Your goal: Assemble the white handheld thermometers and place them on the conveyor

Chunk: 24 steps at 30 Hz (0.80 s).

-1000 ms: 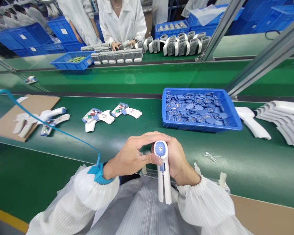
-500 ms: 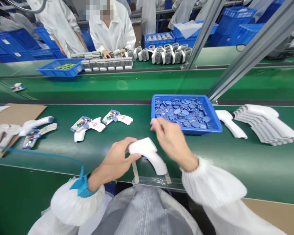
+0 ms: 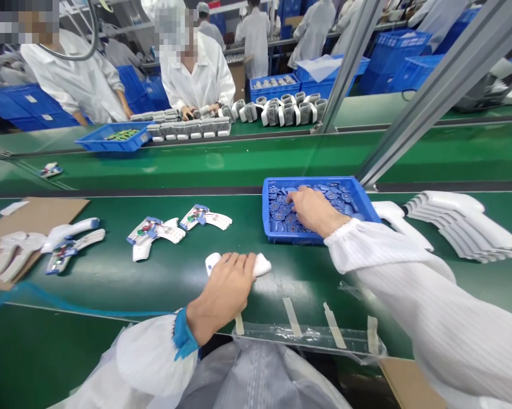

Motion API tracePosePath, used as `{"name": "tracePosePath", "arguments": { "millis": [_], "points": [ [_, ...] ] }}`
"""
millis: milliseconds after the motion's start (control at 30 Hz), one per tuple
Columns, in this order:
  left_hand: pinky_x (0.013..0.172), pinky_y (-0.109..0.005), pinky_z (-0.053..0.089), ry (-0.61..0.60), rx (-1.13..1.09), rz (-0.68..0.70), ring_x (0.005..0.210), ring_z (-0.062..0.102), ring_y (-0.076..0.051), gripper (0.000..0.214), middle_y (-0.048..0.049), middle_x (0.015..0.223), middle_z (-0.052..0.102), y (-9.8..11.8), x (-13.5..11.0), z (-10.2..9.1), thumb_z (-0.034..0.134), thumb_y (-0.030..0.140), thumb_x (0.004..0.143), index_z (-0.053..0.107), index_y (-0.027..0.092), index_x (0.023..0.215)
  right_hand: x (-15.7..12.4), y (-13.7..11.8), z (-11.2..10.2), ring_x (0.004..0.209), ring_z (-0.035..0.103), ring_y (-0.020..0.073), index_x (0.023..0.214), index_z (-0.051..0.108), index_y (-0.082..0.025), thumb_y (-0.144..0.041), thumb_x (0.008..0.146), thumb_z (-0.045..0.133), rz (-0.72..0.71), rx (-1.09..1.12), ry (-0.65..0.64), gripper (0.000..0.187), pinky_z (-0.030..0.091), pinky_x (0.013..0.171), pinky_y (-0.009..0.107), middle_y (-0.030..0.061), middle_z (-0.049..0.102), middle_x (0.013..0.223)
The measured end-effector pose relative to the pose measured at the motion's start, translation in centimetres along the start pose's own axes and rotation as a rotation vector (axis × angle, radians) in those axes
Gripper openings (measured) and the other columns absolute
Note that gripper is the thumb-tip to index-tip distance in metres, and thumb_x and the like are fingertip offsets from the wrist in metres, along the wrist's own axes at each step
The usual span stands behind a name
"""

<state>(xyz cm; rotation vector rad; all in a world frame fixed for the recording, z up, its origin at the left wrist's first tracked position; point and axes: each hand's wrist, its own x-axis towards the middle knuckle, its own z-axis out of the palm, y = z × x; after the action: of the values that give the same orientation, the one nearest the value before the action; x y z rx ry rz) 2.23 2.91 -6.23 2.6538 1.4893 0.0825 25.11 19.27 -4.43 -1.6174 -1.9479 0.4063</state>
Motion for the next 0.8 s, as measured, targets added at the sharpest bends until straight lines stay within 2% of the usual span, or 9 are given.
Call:
{"name": "tracePosePath", "arguments": {
  "millis": [100, 167, 200, 267, 367, 433, 533, 667, 800],
  "points": [
    [0.088, -0.044, 0.049, 0.152, -0.324, -0.269, 0.102, 0.063, -0.030, 0.034, -0.0147, 0.116, 0.066, -1.1, -0.3, -1.4, 0.050, 0.020, 0.102, 0.048, 0.012, 0.134, -2.7, -1.3, -1.8, 0.062, 0.062, 0.0140, 0.096, 0.082, -0.018, -0.016, 0.088, 0.065, 0.015, 0.090, -0.080, 0.018, 0.050, 0.071, 0.030, 0.0022, 0.068, 0.072],
    [0.085, -0.040, 0.049, 0.188, -0.600, -0.394, 0.097, 0.064, -0.027, 0.034, -0.0116, 0.114, 0.068, -1.7, -0.6, -2.6, 0.055, 0.032, 0.102, 0.049, 0.014, 0.130, -5.2, -2.8, -2.3, 0.064, 0.066, 0.0162, 0.113, 0.078, -0.019, -0.033, 0.093, 0.067, 0.094, 0.298, -0.114, 0.028, 0.054, 0.070, 0.031, 0.0024, 0.071, 0.073],
    [0.082, -0.037, 0.048, 0.182, -0.724, -0.408, 0.092, 0.064, -0.024, 0.034, -0.0093, 0.110, 0.068, -1.8, -0.7, -3.1, 0.057, 0.037, 0.102, 0.051, 0.015, 0.128, -6.6, -3.8, -2.2, 0.065, 0.066, 0.0169, 0.118, 0.077, -0.018, -0.044, 0.092, 0.069, 0.154, 0.446, -0.125, 0.037, 0.055, 0.069, 0.032, 0.0029, 0.071, 0.073],
    [0.080, -0.033, 0.047, 0.164, -0.912, -0.348, 0.087, 0.063, -0.020, 0.034, -0.0054, 0.103, 0.069, -1.8, -0.8, -3.8, 0.054, 0.042, 0.104, 0.056, 0.017, 0.126, -9.1, -5.8, -1.5, 0.064, 0.064, 0.0167, 0.118, 0.076, -0.018, -0.060, 0.084, 0.075, 0.276, 0.750, -0.138, 0.055, 0.056, 0.067, 0.033, 0.0034, 0.071, 0.072],
    [0.084, -0.030, 0.047, 0.177, -1.084, -0.220, 0.093, 0.062, -0.018, 0.037, -0.0047, 0.109, 0.069, -1.3, -0.7, -4.1, 0.047, 0.043, 0.107, 0.058, 0.019, 0.132, -11.6, -8.3, 0.0, 0.061, 0.059, 0.0151, 0.106, 0.081, -0.019, -0.067, 0.073, 0.082, 0.362, 0.964, -0.122, 0.059, 0.055, 0.063, 0.032, 0.0032, 0.069, 0.070],
    [0.088, -0.030, 0.048, 0.183, -1.152, -0.183, 0.099, 0.062, -0.019, 0.040, -0.0059, 0.116, 0.068, -1.1, -0.7, -4.0, 0.044, 0.044, 0.108, 0.057, 0.018, 0.136, -12.5, -9.2, 0.6, 0.068, 0.062, 0.0164, 0.101, 0.083, -0.022, -0.064, 0.073, 0.083, 0.348, 0.988, -0.094, 0.051, 0.057, 0.066, 0.033, 0.0059, 0.073, 0.084],
    [0.092, -0.032, 0.048, 0.156, -1.121, -0.157, 0.100, 0.061, -0.020, 0.041, -0.0069, 0.116, 0.068, -1.1, -0.8, -4.0, 0.042, 0.045, 0.109, 0.056, 0.018, 0.137, -13.1, -9.5, 0.9, 0.084, 0.067, 0.0205, 0.097, 0.084, -0.027, -0.058, 0.077, 0.083, 0.286, 0.935, -0.023, 0.037, 0.059, 0.073, 0.036, 0.0075, 0.075, 0.105],
    [0.093, -0.034, 0.048, 0.116, -1.033, -0.162, 0.105, 0.062, -0.023, 0.041, -0.0098, 0.123, 0.067, -1.4, -0.9, -4.2, 0.045, 0.047, 0.107, 0.056, 0.018, 0.133, -13.5, -9.2, 0.8, 0.088, 0.067, 0.0222, 0.096, 0.084, -0.031, -0.053, 0.079, 0.083, 0.186, 0.821, 0.062, 0.028, 0.058, 0.070, 0.034, 0.0061, 0.074, 0.100],
    [0.088, -0.034, 0.048, 0.070, -0.985, -0.181, 0.102, 0.062, -0.024, 0.042, -0.0102, 0.122, 0.068, -1.7, -0.8, -4.2, 0.044, 0.049, 0.107, 0.055, 0.017, 0.132, -13.7, -9.0, 0.5, 0.087, 0.066, 0.0200, 0.102, 0.083, -0.032, -0.048, 0.089, 0.076, 0.026, 0.659, 0.032, 0.022, 0.054, 0.071, 0.032, 0.0039, 0.073, 0.099]
  ]
}}
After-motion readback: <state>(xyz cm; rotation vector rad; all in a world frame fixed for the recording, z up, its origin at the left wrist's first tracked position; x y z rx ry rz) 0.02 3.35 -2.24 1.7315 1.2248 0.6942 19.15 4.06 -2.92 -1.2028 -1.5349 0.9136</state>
